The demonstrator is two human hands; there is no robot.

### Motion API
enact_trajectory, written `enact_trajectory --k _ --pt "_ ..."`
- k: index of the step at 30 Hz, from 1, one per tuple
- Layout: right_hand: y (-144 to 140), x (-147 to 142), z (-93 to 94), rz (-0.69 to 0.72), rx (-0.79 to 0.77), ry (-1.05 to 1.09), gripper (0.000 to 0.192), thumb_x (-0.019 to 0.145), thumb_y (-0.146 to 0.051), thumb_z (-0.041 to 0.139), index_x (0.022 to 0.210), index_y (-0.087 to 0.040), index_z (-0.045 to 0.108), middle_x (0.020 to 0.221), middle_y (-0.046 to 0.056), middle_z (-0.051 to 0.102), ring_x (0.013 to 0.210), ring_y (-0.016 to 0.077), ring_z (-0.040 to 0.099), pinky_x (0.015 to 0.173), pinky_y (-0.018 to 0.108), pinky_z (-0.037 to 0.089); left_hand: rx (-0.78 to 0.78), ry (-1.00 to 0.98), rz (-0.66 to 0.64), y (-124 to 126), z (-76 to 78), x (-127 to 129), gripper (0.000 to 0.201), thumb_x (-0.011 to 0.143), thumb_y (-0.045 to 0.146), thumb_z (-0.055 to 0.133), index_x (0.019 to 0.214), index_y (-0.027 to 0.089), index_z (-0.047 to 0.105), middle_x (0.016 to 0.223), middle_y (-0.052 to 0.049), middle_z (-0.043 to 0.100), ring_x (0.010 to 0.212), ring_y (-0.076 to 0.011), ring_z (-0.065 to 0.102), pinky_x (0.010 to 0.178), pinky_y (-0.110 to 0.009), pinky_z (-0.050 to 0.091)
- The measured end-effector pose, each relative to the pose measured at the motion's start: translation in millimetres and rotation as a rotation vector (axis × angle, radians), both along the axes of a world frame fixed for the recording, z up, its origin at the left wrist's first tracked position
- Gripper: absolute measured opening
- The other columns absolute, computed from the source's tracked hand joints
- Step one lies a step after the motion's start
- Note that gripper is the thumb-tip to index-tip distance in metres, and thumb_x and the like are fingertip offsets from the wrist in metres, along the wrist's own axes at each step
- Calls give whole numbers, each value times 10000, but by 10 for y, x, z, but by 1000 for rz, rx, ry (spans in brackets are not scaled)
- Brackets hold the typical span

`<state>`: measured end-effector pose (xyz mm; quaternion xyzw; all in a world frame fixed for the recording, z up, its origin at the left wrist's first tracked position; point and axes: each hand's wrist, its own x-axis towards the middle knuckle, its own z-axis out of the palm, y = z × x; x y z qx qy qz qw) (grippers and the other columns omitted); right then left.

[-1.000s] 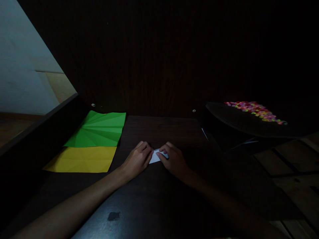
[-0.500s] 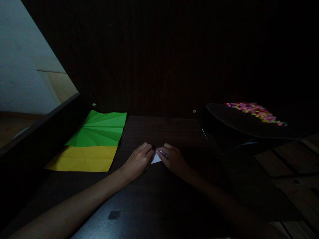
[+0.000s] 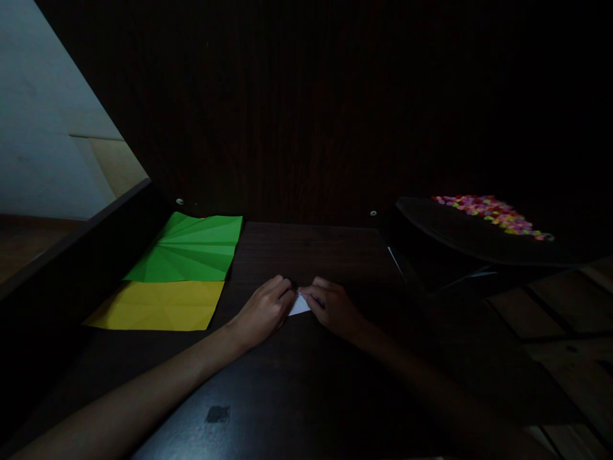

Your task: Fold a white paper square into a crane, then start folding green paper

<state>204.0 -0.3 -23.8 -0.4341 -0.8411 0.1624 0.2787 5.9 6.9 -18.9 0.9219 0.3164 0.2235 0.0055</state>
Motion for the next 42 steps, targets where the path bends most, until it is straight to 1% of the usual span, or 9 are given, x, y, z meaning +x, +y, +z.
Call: enact_trajectory --k 2,8,10,13,20,25,31,38,42 --pt "2 9 0 8 -3 4 204 912 -129 518 969 -169 709 798 36 596 698 148 582 650 249 474 -46 -38 -11 12 3 -16 269 975 143 409 818 143 627 816 -75 550 763 -198 491 706 -332 474" --pt "-17 66 30 66 -31 40 279 914 -114 486 1087 -176 695 847 45 619 759 162 605 707 271 495 -242 -186 -51 44 51 -99 242 928 152 471 1036 174 687 902 -71 574 882 -205 524 793 -338 481" --pt "-26 87 34 85 -61 41 277 927 -145 488 1113 -187 690 861 41 619 780 162 608 721 276 500 -247 -192 -44 42 51 -111 242 915 154 477 1021 171 693 916 -75 576 888 -210 522 807 -349 480" --pt "-35 93 12 50 -90 35 255 899 -213 585 1132 -187 685 873 38 616 772 160 609 720 281 507 -238 -186 -40 30 43 -109 224 918 165 477 988 156 690 925 -83 577 891 -214 520 814 -356 481" --pt "-39 68 -7 30 -104 34 226 877 -201 633 1091 -180 700 886 39 621 772 155 610 747 291 508 -227 -192 -46 21 46 -93 206 910 167 498 1028 155 667 920 -80 579 889 -215 527 812 -352 486" --pt "-46 72 -3 12 -119 2 356 876 -221 644 1229 -187 642 887 36 612 781 161 602 747 291 506 -256 -200 -40 26 61 -92 194 880 126 517 1013 135 659 946 -88 594 909 -219 534 836 -353 485" --pt "-62 55 22 46 -68 -55 189 917 -223 605 1040 -213 748 790 14 565 727 140 561 677 262 456 -277 -222 -50 18 49 -111 230 932 177 502 1090 174 669 944 -71 604 908 -206 542 830 -344 482" --pt "-70 56 13 47 -84 -19 170 908 -226 624 1019 -205 751 794 10 563 730 132 557 683 254 451 -239 -277 -67 29 22 -108 256 884 133 537 1091 168 683 964 -82 633 908 -210 556 822 -368 502" --pt "-64 57 -2 16 -132 56 181 877 -221 660 1043 -204 730 832 11 588 748 134 575 722 262 477 -200 -289 -121 33 34 -116 200 899 133 548 1033 156 693 976 -86 668 902 -201 576 794 -349 524"
